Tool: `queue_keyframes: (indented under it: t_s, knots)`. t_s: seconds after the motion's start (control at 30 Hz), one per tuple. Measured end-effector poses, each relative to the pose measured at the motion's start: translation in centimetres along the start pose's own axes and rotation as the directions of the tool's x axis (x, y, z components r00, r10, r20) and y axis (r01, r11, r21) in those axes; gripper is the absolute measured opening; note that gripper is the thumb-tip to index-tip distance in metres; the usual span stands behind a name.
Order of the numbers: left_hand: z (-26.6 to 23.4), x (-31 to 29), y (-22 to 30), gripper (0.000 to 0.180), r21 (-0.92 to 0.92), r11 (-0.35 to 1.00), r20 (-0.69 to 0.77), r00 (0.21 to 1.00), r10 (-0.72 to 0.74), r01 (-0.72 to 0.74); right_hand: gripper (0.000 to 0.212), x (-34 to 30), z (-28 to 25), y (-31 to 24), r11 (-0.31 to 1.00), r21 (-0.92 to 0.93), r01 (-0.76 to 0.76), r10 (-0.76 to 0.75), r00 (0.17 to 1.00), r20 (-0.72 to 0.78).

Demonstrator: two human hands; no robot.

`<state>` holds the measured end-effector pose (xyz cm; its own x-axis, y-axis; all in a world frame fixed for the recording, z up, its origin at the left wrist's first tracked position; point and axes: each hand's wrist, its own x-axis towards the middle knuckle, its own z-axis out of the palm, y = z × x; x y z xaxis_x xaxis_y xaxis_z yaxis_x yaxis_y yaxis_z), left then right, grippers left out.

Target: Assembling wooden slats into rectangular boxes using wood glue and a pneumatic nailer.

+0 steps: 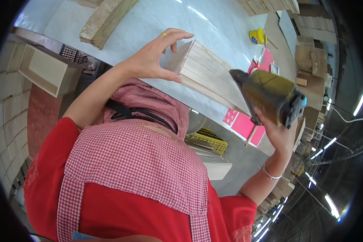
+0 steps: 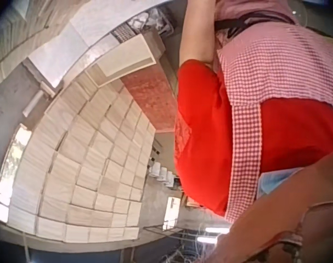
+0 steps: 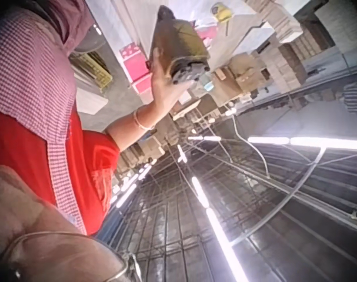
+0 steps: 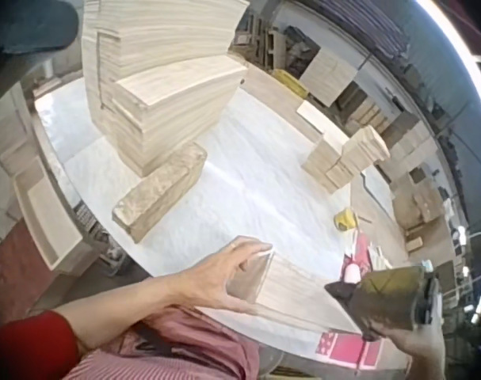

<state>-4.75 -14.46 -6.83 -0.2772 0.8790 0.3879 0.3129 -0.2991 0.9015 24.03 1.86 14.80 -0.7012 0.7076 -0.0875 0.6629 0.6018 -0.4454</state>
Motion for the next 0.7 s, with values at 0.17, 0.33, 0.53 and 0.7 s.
queue_keyframes:
  t_s: [0.17,0.33,0.53,0.7]
  knots:
    - [0.2,0.8,-1.0,0.104,-0.055,0.998,0.130,0.991,-0.027,0.035,0.034,2.1,-1.5,0.9,0.905,-0.179,-0.385,0.351,0.915,-0.197]
    - [-0.2,1.2,-1.4,0.104,-0.059,0.995,0.168,0.983,-0.069,0.080,0.032,-0.8,-3.8,9.4,0.884,-0.013,-0.468,0.447,0.853,-0.270]
    - [-0.1,1.6,-2.0,0.104,-0.082,0.993,0.155,0.986,-0.066,0.079,0.030,-4.5,-2.7,13.1,0.822,0.013,-0.569,0.558,0.801,-0.215]
    - [0.3,1.8,-2.3,0.103,-0.127,0.988,0.167,0.984,-0.068,0.090,0.029,-5.4,-1.1,13.0,0.824,0.038,-0.566,0.566,0.816,-0.117]
